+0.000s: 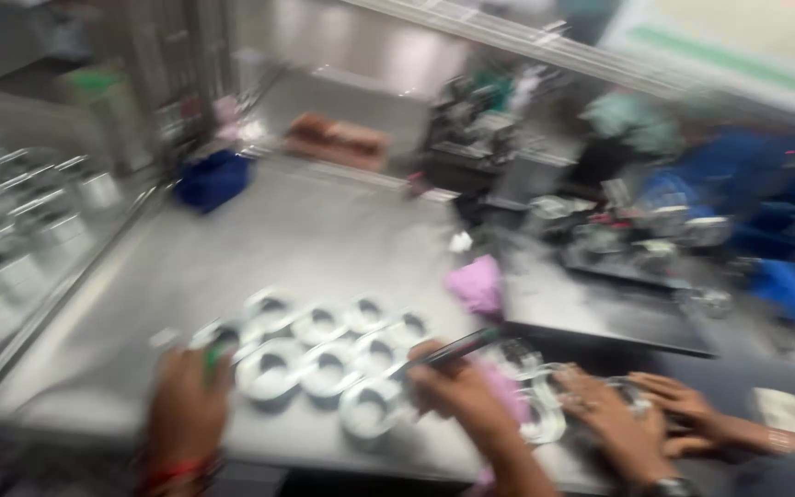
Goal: The recorder is inspecting, marking, and cleaning metal rings at a quality control station in a metal fabrication facility.
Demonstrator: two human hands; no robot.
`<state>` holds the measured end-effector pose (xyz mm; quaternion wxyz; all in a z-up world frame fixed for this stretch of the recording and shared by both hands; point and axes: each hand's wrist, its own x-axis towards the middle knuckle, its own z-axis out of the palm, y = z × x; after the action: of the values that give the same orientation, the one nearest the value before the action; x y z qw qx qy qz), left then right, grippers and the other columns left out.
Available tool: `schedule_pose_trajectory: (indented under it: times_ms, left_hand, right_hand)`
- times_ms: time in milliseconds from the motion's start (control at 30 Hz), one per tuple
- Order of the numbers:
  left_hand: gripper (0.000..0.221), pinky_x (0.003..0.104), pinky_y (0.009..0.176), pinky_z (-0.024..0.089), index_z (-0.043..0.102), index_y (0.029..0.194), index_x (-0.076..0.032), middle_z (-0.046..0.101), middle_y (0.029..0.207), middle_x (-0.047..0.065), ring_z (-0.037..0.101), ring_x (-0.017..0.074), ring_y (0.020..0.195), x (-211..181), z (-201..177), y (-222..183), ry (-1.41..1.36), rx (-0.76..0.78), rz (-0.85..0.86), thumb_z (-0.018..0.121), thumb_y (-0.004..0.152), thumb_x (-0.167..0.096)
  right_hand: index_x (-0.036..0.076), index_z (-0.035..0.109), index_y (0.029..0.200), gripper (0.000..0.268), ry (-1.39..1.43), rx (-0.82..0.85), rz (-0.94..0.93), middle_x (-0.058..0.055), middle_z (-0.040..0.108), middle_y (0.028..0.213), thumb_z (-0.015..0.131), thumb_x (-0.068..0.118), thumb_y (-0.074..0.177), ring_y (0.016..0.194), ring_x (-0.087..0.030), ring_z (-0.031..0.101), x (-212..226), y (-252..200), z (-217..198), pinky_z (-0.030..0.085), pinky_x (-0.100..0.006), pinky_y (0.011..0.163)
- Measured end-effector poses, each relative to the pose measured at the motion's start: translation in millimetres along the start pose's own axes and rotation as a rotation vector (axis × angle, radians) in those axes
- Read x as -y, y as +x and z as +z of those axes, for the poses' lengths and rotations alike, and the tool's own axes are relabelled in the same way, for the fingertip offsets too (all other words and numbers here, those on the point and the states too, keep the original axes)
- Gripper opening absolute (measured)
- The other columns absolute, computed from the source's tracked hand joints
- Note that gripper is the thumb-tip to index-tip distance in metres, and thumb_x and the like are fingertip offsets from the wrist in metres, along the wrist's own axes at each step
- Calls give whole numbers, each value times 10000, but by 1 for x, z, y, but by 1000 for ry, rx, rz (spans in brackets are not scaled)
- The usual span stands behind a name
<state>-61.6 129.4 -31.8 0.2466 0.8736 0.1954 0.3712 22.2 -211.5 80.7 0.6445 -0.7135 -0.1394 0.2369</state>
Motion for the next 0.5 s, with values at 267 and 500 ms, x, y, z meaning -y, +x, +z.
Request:
schedule_pose_trajectory:
  times_ms: [267,500]
  left_hand:
    - [434,360,603,549,591,1035,-29,628,917,106,660,251,692,-27,-40,-4,-145,39,-132,375,1067,-404]
    - [397,375,589,509,552,1045,-50,599,853,102,632,274,675,-29,-46,-11,-297,-152,36,346,1113,-382]
  right_hand:
    - [49,650,1100,260,-24,7,-20,25,523,646,600,283,998,524,-92,478,7,64,60,377,-252,460]
    - [49,648,1099,206,-295,165,-191,-7,633,729,612,212,978,596,-99,588,30,96,147,444,-265,511]
